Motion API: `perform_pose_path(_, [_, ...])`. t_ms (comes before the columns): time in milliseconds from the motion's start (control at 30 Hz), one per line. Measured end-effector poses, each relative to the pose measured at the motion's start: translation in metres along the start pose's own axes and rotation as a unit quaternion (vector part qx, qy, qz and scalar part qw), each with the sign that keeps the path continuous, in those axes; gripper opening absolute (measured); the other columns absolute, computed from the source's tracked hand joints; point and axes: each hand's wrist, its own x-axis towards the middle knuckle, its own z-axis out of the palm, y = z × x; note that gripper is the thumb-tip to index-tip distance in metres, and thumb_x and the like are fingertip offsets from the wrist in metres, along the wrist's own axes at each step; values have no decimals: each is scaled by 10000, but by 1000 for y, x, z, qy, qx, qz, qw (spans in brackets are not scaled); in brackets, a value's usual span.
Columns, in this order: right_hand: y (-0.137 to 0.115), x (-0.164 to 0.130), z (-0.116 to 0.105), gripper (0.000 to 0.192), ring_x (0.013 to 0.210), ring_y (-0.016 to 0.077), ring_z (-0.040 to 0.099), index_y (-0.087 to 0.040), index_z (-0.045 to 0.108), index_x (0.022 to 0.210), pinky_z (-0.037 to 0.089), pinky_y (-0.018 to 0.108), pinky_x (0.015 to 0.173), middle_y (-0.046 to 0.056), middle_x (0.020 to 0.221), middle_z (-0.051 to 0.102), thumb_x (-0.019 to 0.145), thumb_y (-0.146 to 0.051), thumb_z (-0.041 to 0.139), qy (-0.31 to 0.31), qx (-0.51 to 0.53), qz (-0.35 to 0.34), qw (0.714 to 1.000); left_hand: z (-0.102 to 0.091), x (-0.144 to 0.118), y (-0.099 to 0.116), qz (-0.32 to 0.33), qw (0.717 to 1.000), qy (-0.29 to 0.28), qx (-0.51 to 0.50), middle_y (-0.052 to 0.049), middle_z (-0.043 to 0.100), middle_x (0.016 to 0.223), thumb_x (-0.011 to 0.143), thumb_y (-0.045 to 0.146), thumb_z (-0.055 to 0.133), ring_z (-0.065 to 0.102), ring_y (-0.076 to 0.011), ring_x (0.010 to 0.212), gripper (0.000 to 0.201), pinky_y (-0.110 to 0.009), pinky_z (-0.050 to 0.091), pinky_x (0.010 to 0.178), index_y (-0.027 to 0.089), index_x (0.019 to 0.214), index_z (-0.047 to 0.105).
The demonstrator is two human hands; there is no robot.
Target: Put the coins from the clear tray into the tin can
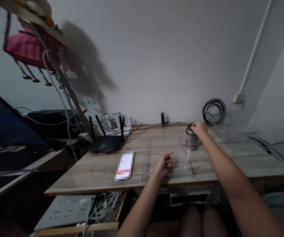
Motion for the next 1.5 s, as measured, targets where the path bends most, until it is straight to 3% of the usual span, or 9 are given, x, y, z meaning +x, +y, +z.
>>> perform_pose_path(333, [-3, 7, -1, 240, 817, 219, 603, -165, 722, 831, 436, 278, 657, 126, 847, 664, 682, -302, 593, -18, -90, 41, 995, 3, -4, -6, 76, 990, -49, 112, 46, 541, 638, 683, 244, 544, 295, -31, 373, 538, -167, 125, 373, 162, 1200, 419])
perform_pose_path(500, [-28, -52, 0, 315, 851, 213, 576, -179, 697, 947, 405, 284, 686, 128, 930, 653, 808, -349, 472, 19, -11, -131, 991, 4, -5, -7, 111, 988, -50, 92, 38, 579, 678, 674, 319, 606, 281, -20, 365, 712, -163, 140, 372, 193, 1310, 313])
perform_pose_path(600, [-42, -112, 25, 259, 701, 161, 563, -201, 709, 804, 382, 250, 627, 55, 787, 671, 800, -332, 485, -177, 108, -293, 933, 4, -5, -8, 119, 989, -47, 75, 70, 523, 601, 667, 311, 631, 294, -27, 365, 733, -162, 153, 366, 186, 1317, 316])
perform_pose_path(700, [-47, -141, 43, 280, 675, 146, 556, -193, 702, 744, 375, 247, 626, 33, 743, 673, 811, -288, 448, -236, 172, -327, 899, 4, -4, -7, 93, 993, -42, 56, 87, 458, 545, 680, 262, 623, 327, -34, 370, 673, -157, 153, 360, 161, 1289, 355])
perform_pose_path(833, [-36, -100, 27, 312, 680, 155, 559, -172, 708, 752, 373, 250, 615, 63, 757, 678, 804, -331, 445, -119, 132, -247, 953, 2, -1, -4, 23, 999, -40, 26, -24, 596, 708, 725, 139, 513, 405, -35, 433, 468, -146, 179, 363, 106, 1185, 430])
perform_pose_path(933, [-22, -45, 5, 322, 735, 188, 585, -177, 719, 811, 378, 264, 603, 95, 830, 682, 782, -379, 469, 11, 34, -95, 995, 0, 2, -3, -23, 999, -31, 36, -65, 619, 734, 670, 30, 478, 434, -42, 454, 413, -146, 228, 377, 75, 1081, 483])
perform_pose_path(1200, [-6, 4, -1, 227, 828, 244, 615, -201, 728, 827, 426, 301, 647, 120, 879, 676, 700, -318, 582, -27, -74, 46, 996, -1, 6, -9, 61, 997, -8, 45, -97, 673, 808, 717, 128, 555, 460, -49, 420, 292, -149, 220, 349, 131, 989, 450])
perform_pose_path(1367, [-18, -42, 3, 356, 917, 236, 577, -184, 706, 943, 426, 317, 752, 130, 975, 655, 778, -430, 509, -4, 7, -156, 988, 0, 5, -10, 84, 995, -11, 51, -37, 674, 747, 743, 263, 598, 369, -30, 349, 452, -147, 177, 339, 168, 1134, 390])
perform_pose_path(1500, [-34, -115, 31, 282, 839, 184, 590, -198, 704, 919, 431, 277, 745, 72, 916, 683, 810, -332, 482, -245, 175, -350, 887, 3, 1, -9, 82, 995, -41, 46, 55, 575, 585, 715, 286, 644, 369, -35, 339, 689, -147, 179, 344, 186, 1298, 291])
